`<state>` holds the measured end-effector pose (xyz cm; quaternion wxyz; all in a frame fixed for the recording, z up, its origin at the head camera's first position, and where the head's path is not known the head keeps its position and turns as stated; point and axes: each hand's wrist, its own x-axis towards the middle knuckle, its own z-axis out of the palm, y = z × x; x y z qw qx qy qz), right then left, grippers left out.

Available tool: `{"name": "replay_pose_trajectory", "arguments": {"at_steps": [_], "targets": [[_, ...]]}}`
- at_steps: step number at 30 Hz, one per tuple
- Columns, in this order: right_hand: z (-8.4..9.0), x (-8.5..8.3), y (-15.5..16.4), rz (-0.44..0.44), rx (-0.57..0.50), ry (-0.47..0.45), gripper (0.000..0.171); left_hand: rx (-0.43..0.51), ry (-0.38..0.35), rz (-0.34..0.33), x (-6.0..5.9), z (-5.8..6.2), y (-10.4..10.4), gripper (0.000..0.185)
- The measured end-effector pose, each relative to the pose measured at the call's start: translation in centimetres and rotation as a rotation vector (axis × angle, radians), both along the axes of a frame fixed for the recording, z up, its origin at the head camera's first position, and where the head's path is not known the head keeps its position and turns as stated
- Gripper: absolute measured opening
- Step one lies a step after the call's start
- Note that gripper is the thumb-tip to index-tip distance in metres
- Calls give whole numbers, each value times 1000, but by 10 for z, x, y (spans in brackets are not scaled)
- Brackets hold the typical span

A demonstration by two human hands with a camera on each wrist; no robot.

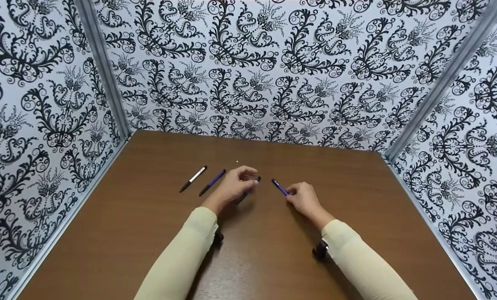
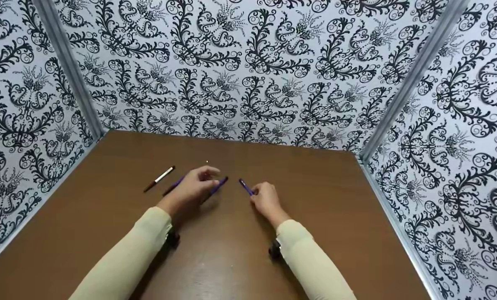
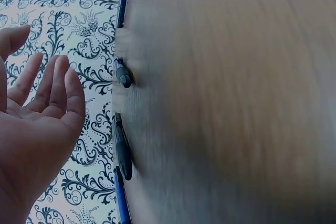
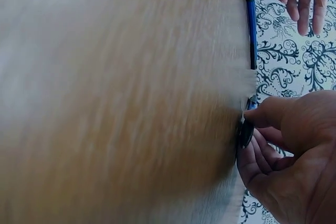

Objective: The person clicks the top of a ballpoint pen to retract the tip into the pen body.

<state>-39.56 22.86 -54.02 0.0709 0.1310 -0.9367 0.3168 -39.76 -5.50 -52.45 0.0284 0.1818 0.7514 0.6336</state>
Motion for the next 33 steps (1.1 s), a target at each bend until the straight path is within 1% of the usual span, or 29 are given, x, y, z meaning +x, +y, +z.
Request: {"name": "replay_pose_trajectory", "arguments": {"at_steps": [6, 12, 18, 29, 33], "targets": [[0, 0, 0, -16, -8, 6, 17, 20, 3, 4, -1, -1, 5, 35], [4, 1, -1, -18, -32, 69, 20, -12, 30, 51, -4, -1, 12, 31], [10, 2, -1, -6, -78, 107, 18, -30, 33, 85, -5, 0, 20, 29], [20, 10, -7, 4, -121, 132, 20, 34, 40, 148, -5, 0, 35, 33], [24, 13, -12, 24, -131, 150, 20, 59, 46, 171, -5, -1, 40, 34]]}}
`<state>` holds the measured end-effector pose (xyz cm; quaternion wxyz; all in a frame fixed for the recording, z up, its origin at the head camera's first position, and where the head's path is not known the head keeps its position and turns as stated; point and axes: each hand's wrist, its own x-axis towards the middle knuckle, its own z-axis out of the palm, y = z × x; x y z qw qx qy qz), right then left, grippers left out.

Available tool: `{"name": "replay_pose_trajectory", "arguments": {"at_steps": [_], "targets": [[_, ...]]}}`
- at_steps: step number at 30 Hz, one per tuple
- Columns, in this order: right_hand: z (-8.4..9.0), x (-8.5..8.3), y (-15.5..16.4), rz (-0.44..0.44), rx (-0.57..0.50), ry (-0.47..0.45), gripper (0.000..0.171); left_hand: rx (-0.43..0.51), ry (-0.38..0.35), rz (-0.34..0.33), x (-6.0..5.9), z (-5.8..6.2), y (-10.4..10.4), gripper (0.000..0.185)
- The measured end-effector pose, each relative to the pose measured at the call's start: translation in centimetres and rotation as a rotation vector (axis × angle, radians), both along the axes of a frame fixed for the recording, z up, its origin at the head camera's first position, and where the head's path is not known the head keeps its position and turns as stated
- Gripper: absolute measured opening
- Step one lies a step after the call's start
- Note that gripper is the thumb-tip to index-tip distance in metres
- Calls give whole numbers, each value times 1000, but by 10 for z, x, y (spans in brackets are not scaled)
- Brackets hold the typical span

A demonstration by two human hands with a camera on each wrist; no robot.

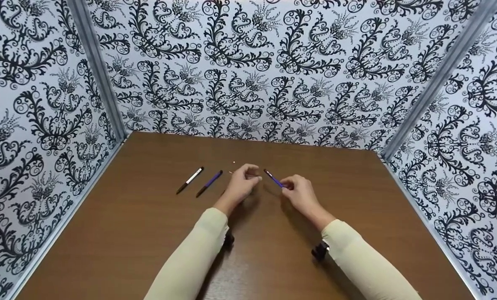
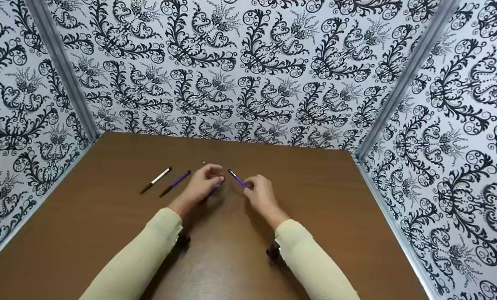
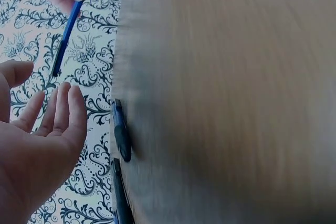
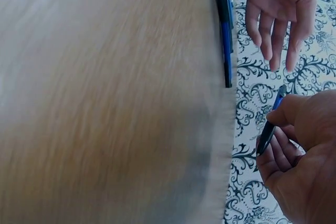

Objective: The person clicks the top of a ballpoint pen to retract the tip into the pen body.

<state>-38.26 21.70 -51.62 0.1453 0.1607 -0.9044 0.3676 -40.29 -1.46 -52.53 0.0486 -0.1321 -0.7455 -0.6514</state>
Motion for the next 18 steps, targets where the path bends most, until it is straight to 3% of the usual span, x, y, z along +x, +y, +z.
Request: {"name": "replay_pose_trajectory", "arguments": {"at_steps": [11, 18], "targets": [[6, 5, -7, 50, -76, 12, 21, 197, -33, 46, 0, 0, 18, 39], [9, 5, -12, 49, -85, 52, 22, 233, -49, 96, 3, 0, 28, 43]]}}
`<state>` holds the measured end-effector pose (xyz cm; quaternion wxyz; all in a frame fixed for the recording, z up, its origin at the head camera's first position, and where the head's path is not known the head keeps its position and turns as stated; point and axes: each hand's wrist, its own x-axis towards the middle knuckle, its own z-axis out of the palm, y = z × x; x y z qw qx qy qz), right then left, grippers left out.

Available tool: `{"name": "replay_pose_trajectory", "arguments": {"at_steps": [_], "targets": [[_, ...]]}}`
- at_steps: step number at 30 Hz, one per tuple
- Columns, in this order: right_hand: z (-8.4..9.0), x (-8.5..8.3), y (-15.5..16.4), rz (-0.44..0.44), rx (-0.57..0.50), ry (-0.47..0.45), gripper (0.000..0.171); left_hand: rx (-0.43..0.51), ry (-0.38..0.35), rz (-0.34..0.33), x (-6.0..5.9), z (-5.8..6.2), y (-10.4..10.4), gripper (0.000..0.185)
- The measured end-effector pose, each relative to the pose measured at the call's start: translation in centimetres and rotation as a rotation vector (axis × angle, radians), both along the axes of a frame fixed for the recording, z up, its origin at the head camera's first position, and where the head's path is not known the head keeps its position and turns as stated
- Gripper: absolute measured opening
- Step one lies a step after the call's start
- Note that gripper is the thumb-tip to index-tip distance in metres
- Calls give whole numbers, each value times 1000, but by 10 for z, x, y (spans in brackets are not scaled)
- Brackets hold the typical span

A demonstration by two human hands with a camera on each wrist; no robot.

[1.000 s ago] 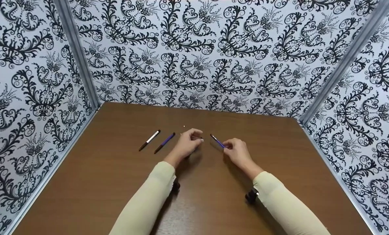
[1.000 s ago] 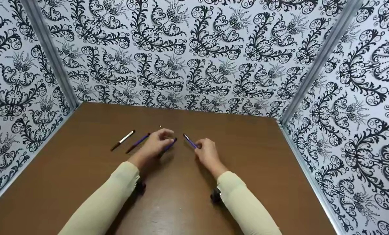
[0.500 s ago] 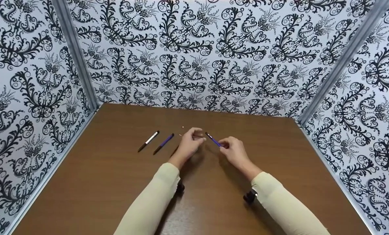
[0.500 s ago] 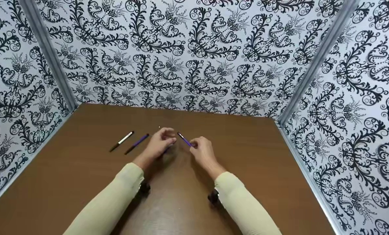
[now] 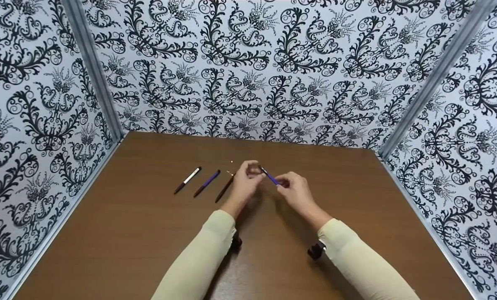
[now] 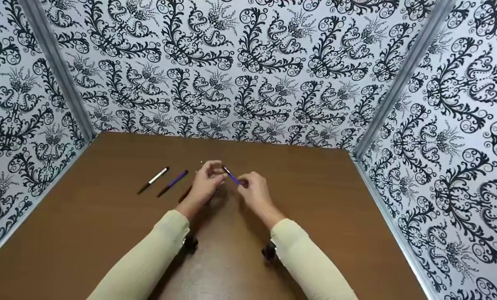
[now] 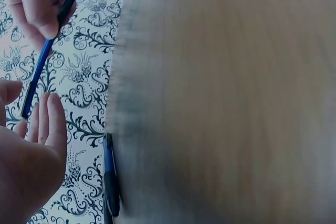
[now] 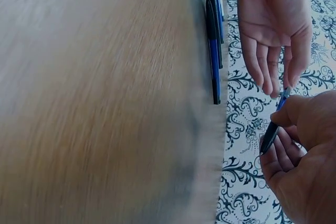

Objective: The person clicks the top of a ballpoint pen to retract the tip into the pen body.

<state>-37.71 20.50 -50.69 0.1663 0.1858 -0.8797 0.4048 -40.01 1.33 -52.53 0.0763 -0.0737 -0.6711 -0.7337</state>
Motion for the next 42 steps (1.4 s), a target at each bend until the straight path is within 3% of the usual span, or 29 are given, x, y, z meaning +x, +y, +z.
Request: {"name": "replay_pose_trajectory", "arguments": {"at_steps": [11, 23, 42], "targets": [[2, 0, -7, 3, -59, 0, 23, 115, 10, 6, 0, 0, 11, 52], [4, 0, -12, -8, -38, 15, 23, 163, 34, 15, 3, 1, 15, 55], [4, 0, -16, -26, -65, 7, 22, 204, 30, 98, 1, 0, 24, 54]]}}
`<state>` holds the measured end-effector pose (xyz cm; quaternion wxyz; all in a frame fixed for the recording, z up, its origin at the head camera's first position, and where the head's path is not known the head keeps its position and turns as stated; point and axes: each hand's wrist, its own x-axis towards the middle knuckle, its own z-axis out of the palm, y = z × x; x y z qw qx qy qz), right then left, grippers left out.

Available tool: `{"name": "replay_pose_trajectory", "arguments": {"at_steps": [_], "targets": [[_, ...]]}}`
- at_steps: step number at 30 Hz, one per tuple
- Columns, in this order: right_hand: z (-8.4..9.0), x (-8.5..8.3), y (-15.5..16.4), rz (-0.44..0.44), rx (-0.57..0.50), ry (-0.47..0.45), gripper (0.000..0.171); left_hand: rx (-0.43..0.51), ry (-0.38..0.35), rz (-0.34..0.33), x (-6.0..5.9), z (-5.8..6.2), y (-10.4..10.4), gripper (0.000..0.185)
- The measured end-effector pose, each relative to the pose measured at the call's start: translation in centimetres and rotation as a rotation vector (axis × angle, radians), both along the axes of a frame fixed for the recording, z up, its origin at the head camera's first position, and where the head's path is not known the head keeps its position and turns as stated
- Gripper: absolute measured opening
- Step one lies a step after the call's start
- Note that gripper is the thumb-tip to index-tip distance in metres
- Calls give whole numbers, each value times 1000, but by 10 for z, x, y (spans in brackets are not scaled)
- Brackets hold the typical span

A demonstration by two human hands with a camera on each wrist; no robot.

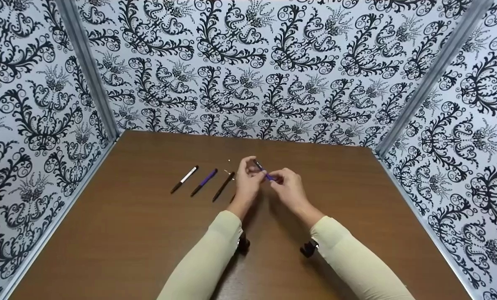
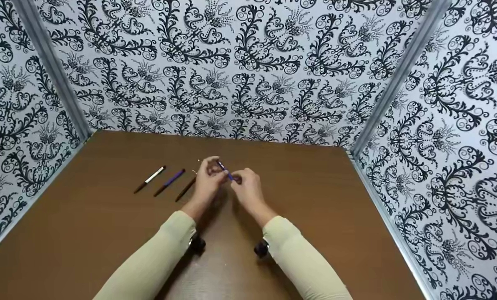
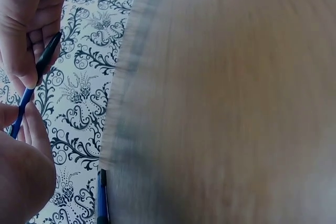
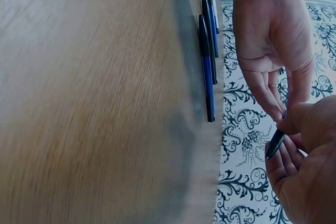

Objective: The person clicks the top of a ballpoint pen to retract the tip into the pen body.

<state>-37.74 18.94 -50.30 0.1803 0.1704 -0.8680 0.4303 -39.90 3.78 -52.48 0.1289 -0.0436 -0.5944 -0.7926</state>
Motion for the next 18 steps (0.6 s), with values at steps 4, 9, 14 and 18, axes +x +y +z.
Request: {"name": "replay_pose_trajectory", "arguments": {"at_steps": [4, 9, 14, 18], "targets": [[0, 0, -1, -4, 2, 9, 23, 28, -3, 0, 0, -1, 1, 55], [0, 1, -1, -20, 36, 44, 22, 23, 29, 9, -1, -3, 3, 54], [-1, 1, -1, -23, 45, 69, 22, 27, 40, 20, 0, -3, 4, 53], [-1, 2, -2, -18, 26, 71, 23, 22, 39, 31, 0, -2, 4, 52]]}}
